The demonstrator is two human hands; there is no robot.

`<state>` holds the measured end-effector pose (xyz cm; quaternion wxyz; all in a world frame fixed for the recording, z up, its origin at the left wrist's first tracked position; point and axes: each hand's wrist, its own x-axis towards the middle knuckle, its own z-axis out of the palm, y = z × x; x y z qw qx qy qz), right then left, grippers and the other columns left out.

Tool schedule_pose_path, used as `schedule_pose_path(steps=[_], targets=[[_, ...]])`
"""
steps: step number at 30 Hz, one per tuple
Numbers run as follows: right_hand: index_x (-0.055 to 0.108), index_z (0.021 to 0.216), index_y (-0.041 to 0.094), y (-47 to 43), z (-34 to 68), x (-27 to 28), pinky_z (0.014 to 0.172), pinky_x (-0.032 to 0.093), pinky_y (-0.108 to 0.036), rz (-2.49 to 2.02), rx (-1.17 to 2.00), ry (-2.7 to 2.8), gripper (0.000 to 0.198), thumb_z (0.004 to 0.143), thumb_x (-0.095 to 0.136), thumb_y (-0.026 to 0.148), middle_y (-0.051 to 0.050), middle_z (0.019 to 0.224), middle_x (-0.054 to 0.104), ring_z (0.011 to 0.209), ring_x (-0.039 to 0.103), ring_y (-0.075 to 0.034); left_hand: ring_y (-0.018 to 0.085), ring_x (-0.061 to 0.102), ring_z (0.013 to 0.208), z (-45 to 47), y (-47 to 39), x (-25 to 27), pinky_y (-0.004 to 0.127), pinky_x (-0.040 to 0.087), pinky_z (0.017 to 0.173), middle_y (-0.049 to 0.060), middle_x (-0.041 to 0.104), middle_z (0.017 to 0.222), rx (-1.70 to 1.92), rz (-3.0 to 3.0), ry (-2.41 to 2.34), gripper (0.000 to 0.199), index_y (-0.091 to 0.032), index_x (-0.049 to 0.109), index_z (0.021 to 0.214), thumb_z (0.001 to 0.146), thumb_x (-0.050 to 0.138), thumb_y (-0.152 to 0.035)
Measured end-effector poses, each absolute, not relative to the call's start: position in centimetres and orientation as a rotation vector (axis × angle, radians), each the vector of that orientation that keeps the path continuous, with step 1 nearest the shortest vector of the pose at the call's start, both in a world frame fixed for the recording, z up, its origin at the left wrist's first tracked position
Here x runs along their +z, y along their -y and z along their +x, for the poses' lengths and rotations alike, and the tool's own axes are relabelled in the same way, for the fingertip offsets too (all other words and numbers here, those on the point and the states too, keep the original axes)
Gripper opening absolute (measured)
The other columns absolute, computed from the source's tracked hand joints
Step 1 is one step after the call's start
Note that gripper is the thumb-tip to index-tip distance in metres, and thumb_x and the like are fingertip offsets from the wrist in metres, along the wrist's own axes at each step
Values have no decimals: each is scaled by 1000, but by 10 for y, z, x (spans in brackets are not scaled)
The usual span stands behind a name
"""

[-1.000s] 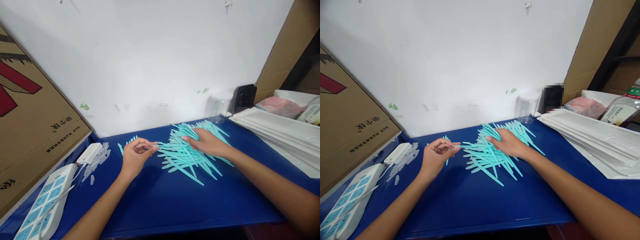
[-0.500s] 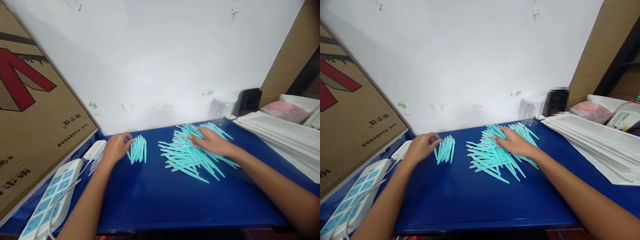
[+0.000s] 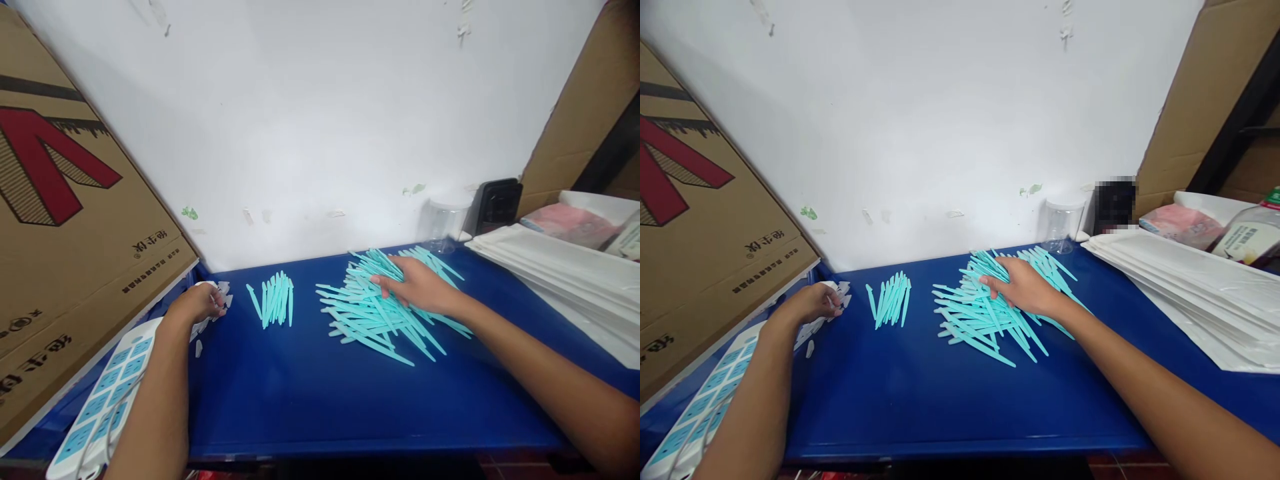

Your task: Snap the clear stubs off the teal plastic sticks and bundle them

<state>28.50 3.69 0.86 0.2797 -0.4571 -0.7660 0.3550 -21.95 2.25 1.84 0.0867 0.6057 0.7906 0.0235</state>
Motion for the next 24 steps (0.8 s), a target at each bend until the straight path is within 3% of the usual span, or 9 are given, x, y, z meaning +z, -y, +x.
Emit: schedule_pose_path(steps=[4, 8, 12, 17, 20, 24], targets=[[53, 125, 17, -36, 284, 8, 45, 43, -30, -1237, 987, 2045, 55, 93, 59, 60, -3, 77, 74, 47, 57, -18, 27, 67, 68, -219, -21, 18, 31, 44, 58, 6, 71, 63, -31, 1750, -2301, 26, -21, 69, 61, 52, 81, -42], [52, 129, 17, -34, 283, 9, 44, 41, -30, -1240, 1017, 2027, 61, 89, 64, 61, -3, 76, 74, 48, 57, -19, 26, 67, 73, -211, -21, 19, 32, 47, 64, 6, 72, 69, -11, 1823, -2228, 33, -21, 68, 64, 58, 78, -52], [58, 109, 19, -31, 282, 14, 42, 38, -29, -1204, 1065, 2013, 48, 87, 66, 61, -4, 78, 74, 45, 53, -17, 24, 68, 76, -182, -20, 24, 32, 51, 69, 6, 75, 80, 320, 1919, -2025, 44, -20, 67, 84, 74, 68, -63], [58, 78, 20, -23, 280, 25, 44, 34, -26, -1216, 1157, 1994, 37, 90, 64, 55, -1, 63, 64, 47, 45, -13, 23, 73, 77, -115, -17, 22, 33, 57, 68, 10, 76, 90, 926, 1921, -1611, 46, -16, 68, 105, 85, 67, -58], [57, 83, 20, -19, 277, 25, 47, 33, -26, -1190, 1303, 1926, 34, 88, 68, 51, 1, 60, 60, 48, 43, -12, 23, 75, 79, -74, -12, 12, 33, 59, 70, 12, 78, 101, 1065, 1938, -1442, 39, -17, 72, 112, 91, 65, -49], [51, 104, 19, -17, 274, 20, 49, 34, -26, -1129, 1576, 1763, 43, 84, 76, 47, -3, 77, 71, 51, 43, -10, 21, 75, 81, -40, -3, 1, 31, 59, 74, 7, 80, 97, 1209, 2152, -1395, 22, -23, 79, 100, 93, 68, -40]])
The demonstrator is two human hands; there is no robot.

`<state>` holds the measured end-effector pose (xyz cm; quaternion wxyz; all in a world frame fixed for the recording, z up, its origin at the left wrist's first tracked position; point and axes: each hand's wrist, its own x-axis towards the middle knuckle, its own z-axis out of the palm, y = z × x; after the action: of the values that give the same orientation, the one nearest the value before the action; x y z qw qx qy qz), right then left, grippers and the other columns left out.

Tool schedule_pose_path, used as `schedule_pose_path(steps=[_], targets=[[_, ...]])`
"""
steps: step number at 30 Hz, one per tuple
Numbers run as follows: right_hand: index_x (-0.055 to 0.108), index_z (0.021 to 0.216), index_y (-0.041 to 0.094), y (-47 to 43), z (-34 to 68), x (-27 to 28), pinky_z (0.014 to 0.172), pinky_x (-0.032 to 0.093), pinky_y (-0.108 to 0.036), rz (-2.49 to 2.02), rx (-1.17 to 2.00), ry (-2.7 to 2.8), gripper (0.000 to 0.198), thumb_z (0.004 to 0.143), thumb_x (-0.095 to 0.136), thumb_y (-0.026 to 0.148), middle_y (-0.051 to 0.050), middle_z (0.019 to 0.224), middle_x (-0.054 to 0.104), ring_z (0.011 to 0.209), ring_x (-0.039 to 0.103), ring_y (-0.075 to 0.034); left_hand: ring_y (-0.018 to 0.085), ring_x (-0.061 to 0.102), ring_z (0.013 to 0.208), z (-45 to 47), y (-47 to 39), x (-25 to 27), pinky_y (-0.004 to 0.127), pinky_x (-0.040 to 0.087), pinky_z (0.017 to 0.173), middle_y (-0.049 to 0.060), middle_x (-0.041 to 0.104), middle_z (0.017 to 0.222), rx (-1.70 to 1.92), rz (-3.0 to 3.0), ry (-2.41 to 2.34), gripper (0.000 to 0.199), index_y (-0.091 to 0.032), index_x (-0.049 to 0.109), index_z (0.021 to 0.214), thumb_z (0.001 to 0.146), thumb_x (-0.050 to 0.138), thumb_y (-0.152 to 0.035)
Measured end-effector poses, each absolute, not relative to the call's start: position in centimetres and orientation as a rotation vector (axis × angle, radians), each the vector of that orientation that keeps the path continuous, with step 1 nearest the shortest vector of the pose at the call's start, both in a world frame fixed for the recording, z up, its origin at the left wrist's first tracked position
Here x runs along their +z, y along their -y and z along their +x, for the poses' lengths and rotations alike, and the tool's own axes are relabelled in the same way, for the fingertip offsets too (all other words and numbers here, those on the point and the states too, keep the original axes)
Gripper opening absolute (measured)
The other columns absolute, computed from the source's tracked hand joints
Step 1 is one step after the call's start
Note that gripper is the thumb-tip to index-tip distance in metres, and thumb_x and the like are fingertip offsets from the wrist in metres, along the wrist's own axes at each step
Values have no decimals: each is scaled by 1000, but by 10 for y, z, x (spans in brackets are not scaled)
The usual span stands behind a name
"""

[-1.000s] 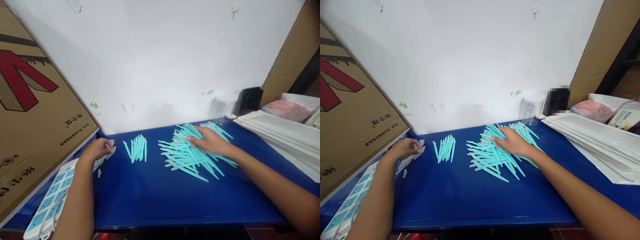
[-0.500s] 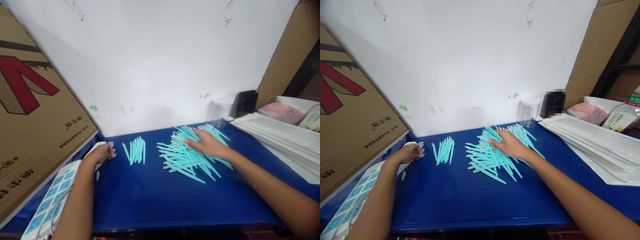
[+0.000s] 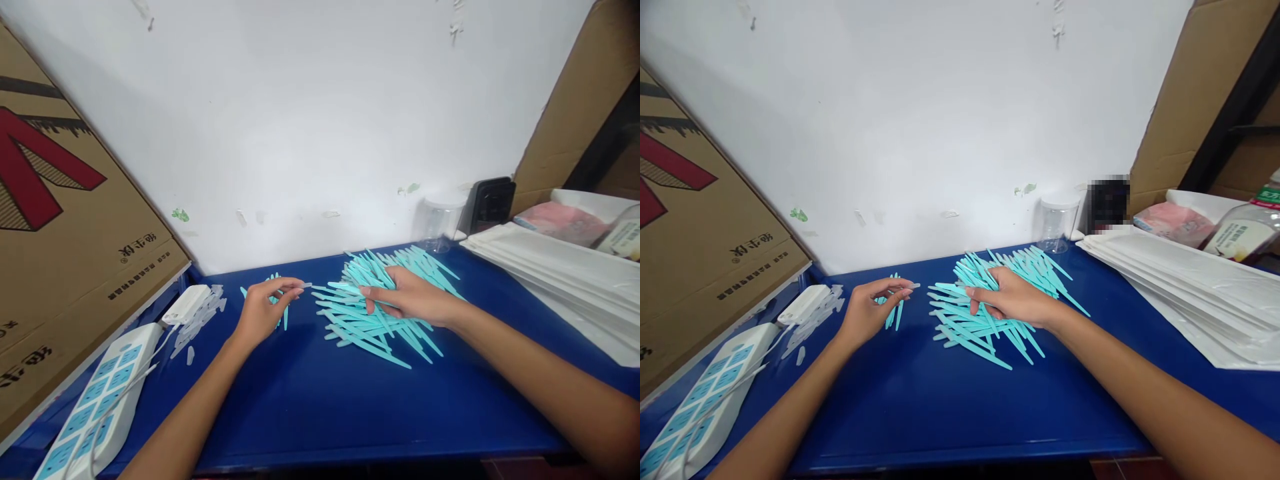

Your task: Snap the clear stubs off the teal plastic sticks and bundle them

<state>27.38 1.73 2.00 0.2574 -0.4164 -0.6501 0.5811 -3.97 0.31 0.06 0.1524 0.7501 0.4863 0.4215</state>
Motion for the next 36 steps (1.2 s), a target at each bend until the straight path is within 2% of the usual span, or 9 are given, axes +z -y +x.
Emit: schedule_pose_path(steps=[4, 8, 12, 20, 26, 28, 31, 34, 36], targets=[[45, 112, 19, -15, 270, 17, 47, 29, -25, -1138, 1763, 1636, 55, 80, 80, 46, -5, 86, 73, 48, 39, -7, 23, 75, 91, -28, 3, -5, 35, 60, 85, 5, 81, 97, 1388, 2340, -1281, 13, -25, 81, 92, 93, 69, -30], [43, 105, 20, -15, 267, 14, 46, 24, -23, -1093, 1843, 1591, 54, 79, 82, 47, -5, 85, 73, 46, 34, -4, 23, 76, 99, -27, 7, -8, 37, 60, 92, 4, 81, 104, 1493, 2417, -1179, 17, -27, 80, 102, 92, 69, -19], [39, 103, 22, -16, 266, 12, 47, 23, -23, -1096, 1881, 1545, 56, 79, 83, 47, -3, 79, 72, 45, 31, -4, 21, 77, 98, -27, 8, -11, 35, 63, 89, 3, 81, 107, 1551, 2538, -1032, 27, -26, 79, 109, 91, 68, -10], [30, 129, 22, -10, 261, 11, 47, 22, -23, -1034, 1987, 1511, 79, 78, 84, 49, -3, 79, 72, 47, 34, -7, 19, 77, 100, -16, 17, -9, 29, 64, 85, 3, 80, 112, 1511, 2675, -818, 39, -24, 76, 116, 88, 67, 2], [16, 143, 20, -5, 257, 6, 48, 25, -24, -1001, 2066, 1555, 98, 80, 82, 54, -5, 85, 73, 50, 35, -7, 18, 77, 98, -3, 27, -16, 26, 64, 80, 7, 76, 123, 1367, 2847, -662, 39, -22, 71, 126, 94, 59, -2], [19, 144, 20, -6, 257, 7, 49, 27, -24, -1044, 2014, 1565, 96, 80, 81, 55, -5, 86, 73, 51, 36, -8, 18, 77, 98, -3, 26, -20, 25, 64, 79, 8, 74, 125, 1363, 2897, -709, 38, -22, 70, 128, 97, 56, -5], [35, 137, 19, -10, 262, 10, 50, 32, -25, -1114, 1860, 1634, 82, 80, 80, 56, -6, 87, 73, 51, 38, -8, 18, 77, 97, -5, 19, -23, 23, 63, 74, 10, 72, 129, 1446, 2907, -857, 37, -23, 68, 131, 96, 62, -11], [56, 112, 18, -17, 269, 13, 51, 33, -27, -1152, 1641, 1803, 55, 84, 73, 62, -6, 85, 73, 50, 39, -9, 19, 77, 98, -10, 11, -21, 24, 63, 70, 8, 75, 125, 1532, 2842, -1037, 34, -24, 71, 125, 92, 70, -17], [60, 90, 19, -22, 274, 13, 50, 31, -28, -1169, 1378, 1961, 48, 87, 66, 66, -5, 78, 71, 50, 41, -11, 19, 77, 93, -16, 6, -17, 25, 61, 66, 6, 79, 114, 1593, 2776, -1143, 25, -24, 74, 115, 92, 70, -17]])
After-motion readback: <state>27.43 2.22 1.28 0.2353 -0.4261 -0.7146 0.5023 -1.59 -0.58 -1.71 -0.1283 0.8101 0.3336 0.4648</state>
